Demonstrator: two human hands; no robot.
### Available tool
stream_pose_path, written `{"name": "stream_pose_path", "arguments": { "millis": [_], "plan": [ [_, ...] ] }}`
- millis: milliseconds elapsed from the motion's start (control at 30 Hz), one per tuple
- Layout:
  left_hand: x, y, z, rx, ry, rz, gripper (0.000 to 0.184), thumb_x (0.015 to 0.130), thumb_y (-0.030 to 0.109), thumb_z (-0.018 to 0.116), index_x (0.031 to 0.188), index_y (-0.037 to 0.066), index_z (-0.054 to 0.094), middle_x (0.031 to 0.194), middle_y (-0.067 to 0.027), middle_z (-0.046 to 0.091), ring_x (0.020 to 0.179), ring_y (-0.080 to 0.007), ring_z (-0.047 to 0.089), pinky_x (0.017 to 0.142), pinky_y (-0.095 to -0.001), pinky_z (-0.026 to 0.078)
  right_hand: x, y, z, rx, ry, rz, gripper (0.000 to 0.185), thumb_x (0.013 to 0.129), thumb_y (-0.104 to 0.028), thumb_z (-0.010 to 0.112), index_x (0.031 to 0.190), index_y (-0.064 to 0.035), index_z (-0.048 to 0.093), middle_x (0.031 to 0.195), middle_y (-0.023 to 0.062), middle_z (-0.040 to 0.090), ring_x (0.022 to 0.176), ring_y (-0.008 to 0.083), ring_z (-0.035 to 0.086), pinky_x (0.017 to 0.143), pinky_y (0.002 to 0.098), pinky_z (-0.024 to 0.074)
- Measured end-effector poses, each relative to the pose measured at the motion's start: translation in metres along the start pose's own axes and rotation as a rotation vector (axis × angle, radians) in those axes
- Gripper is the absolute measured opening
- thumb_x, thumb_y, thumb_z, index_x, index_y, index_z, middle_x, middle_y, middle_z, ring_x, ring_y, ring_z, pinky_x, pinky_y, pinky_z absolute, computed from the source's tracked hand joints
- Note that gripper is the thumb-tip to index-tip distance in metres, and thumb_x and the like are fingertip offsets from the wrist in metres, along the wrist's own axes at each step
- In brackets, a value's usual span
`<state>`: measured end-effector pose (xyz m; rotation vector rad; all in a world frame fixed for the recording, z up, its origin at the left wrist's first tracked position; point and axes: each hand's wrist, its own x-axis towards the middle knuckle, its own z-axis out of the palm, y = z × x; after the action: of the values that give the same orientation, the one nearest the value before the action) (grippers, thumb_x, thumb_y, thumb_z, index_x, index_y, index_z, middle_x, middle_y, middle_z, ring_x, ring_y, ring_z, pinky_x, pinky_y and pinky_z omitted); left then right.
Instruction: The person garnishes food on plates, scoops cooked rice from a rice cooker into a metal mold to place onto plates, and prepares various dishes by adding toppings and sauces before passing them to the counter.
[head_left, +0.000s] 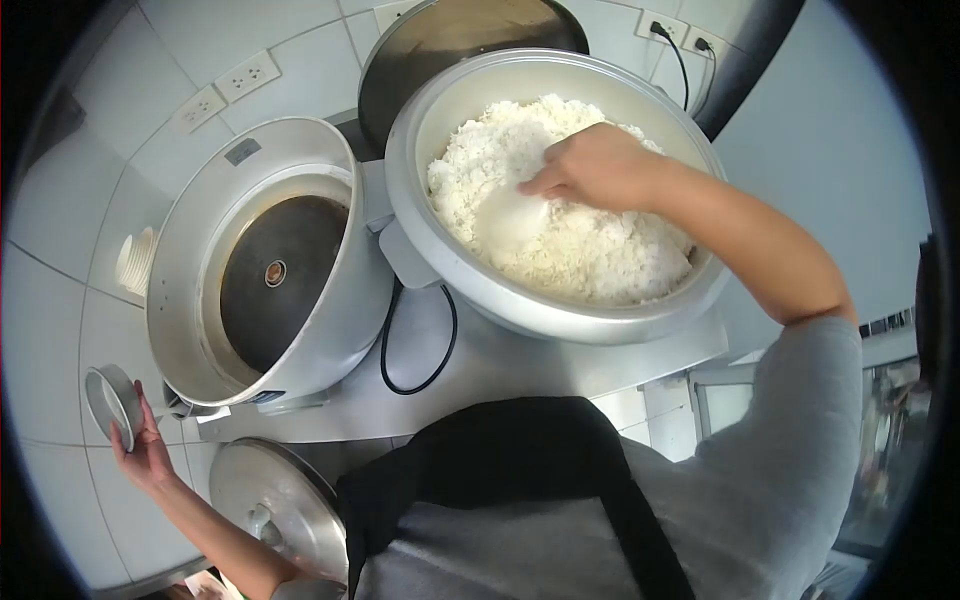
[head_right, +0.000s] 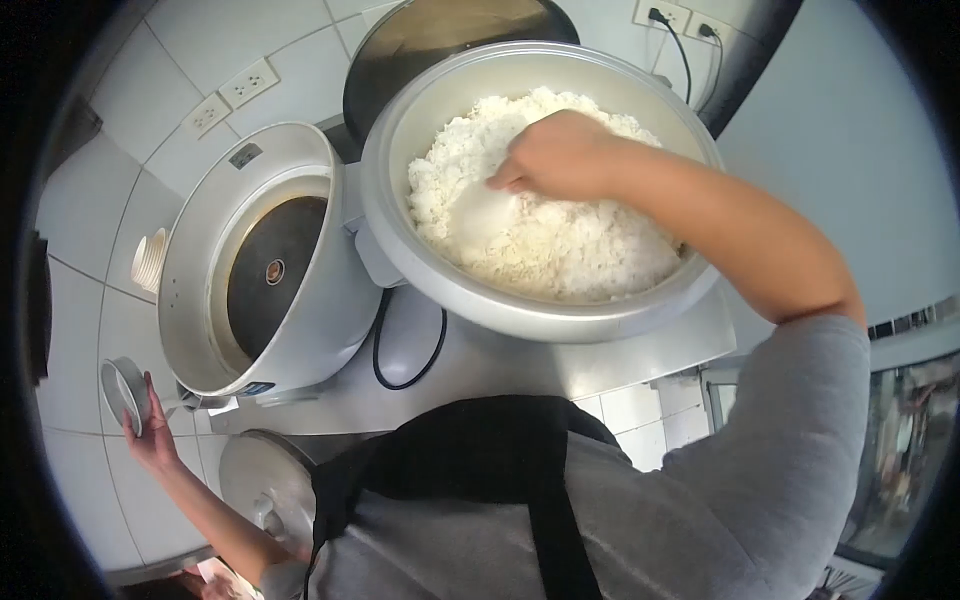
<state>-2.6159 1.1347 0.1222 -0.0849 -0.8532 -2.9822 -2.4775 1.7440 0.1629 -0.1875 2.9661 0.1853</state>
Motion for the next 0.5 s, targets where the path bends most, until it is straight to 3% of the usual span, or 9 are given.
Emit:
{"name": "stream_pose_path", "arguments": {
  "millis": [133,200,300,333,400,500],
  "plan": [
    [-0.054,-0.066,0.030,-0.025,-0.160,-0.096,0.061,0.088,0.007,0.047,0.138,0.000,0.013,0.141,-0.0234,0.017,0.130,-0.0452,0.013,0.098,-0.0582,0.034,-0.011,0.076,0.021,0.027,0.123,0.025,0.023,0.083,-0.025,0.057,0.104,-0.0274,0.065,0.096,0.0026,0.065,0.088,0.0229,0.060,0.074,0.0357,0.0473],
    [-0.078,-0.100,0.043,-0.110,-0.191,-0.160,0.063,0.088,0.011,0.049,0.139,0.004,0.013,0.143,-0.0214,0.015,0.131,-0.0444,0.011,0.097,-0.0599,0.034,-0.018,0.108,0.032,0.023,0.159,0.079,0.024,0.083,-0.021,0.057,0.105,-0.0234,0.064,0.093,0.0038,0.064,0.083,0.0235,0.060,0.073,0.0352,0.0472],
    [-0.121,-0.165,0.077,-0.303,-0.287,-0.299,0.066,0.089,0.022,0.050,0.141,0.006,0.012,0.145,-0.0190,0.010,0.133,-0.0415,0.011,0.099,-0.0575,0.033,-0.031,0.176,0.058,-0.058,0.156,0.200,0.025,0.083,-0.018,0.057,0.108,-0.0199,0.063,0.094,0.0056,0.064,0.083,0.0244,0.060,0.074,0.0359,0.0469],
    [-0.134,-0.184,0.084,-0.410,-0.157,-0.315,0.069,0.087,0.035,0.052,0.141,0.011,0.016,0.146,-0.0169,0.008,0.133,-0.0413,0.008,0.097,-0.0598,0.033,-0.032,0.191,0.062,-0.099,0.151,0.249,0.026,0.083,-0.017,0.056,0.109,-0.0192,0.062,0.095,0.0062,0.064,0.085,0.0248,0.060,0.075,0.0364,0.0468],
    [-0.146,-0.226,0.097,-0.340,-0.378,-0.338,0.070,0.085,0.044,0.053,0.141,0.017,0.019,0.146,-0.0152,0.008,0.133,-0.0426,0.002,0.094,-0.0627,0.033,-0.041,0.181,0.037,-0.187,0.135,0.246,0.027,0.083,-0.017,0.056,0.110,-0.0188,0.061,0.098,0.0067,0.063,0.086,0.0249,0.060,0.075,0.0368,0.0469],
    [-0.152,-0.269,0.134,-0.385,-0.328,-0.467,0.070,0.084,0.047,0.051,0.141,0.019,0.020,0.147,-0.0137,0.008,0.132,-0.0454,-0.001,0.093,-0.0678,0.030,-0.022,0.153,0.001,-0.241,0.183,0.140,0.029,0.083,-0.016,0.055,0.112,-0.0186,0.060,0.098,0.0077,0.063,0.089,0.0261,0.059,0.076,0.0368,0.0467]
  ]
}}
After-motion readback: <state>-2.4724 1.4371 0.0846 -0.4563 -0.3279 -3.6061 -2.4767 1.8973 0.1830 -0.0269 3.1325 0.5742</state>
